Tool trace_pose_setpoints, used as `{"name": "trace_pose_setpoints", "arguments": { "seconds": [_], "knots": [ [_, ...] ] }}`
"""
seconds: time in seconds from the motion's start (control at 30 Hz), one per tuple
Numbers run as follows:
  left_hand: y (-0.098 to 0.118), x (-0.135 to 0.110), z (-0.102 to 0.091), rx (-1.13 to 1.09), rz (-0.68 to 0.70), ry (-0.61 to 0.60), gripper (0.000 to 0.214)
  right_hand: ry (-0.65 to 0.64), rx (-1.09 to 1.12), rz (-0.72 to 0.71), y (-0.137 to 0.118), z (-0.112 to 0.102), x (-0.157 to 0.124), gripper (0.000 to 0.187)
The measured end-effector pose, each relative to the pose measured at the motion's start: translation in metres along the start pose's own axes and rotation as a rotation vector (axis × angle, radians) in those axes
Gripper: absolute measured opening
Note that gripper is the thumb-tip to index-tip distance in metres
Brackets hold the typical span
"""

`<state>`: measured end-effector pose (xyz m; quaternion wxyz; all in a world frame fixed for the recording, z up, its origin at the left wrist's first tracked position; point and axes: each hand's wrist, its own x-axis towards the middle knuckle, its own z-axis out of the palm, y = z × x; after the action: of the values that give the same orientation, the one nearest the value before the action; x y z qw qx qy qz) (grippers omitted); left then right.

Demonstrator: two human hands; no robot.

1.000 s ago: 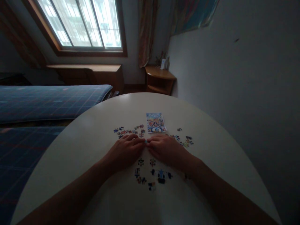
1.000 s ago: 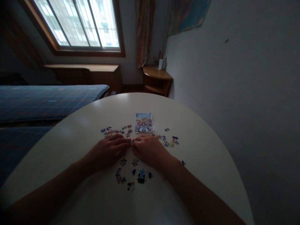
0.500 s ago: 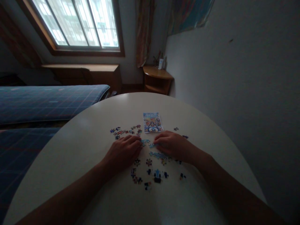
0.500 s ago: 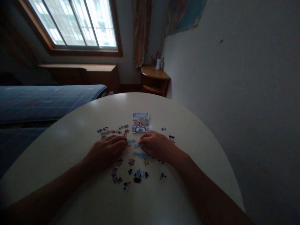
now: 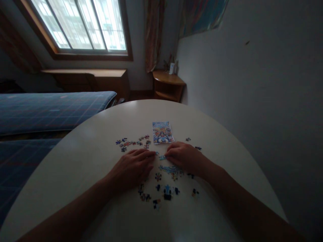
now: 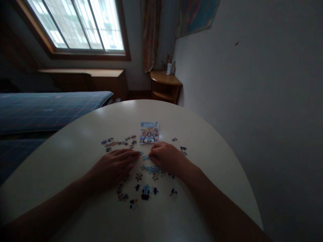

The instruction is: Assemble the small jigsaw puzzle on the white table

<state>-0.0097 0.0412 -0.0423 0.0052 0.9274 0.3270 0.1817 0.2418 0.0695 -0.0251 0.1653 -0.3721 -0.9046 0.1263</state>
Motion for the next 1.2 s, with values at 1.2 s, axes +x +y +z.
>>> {"name": "trace_pose_setpoints", "arguments": {
  "seconds": [1.2],
  "knots": [
    [-0.001,-0.001,0.0,-0.022,0.014,-0.014,0.037,0.034,-0.014,0.104,-0.008,0.005,0.004,0.007]
  ]
}}
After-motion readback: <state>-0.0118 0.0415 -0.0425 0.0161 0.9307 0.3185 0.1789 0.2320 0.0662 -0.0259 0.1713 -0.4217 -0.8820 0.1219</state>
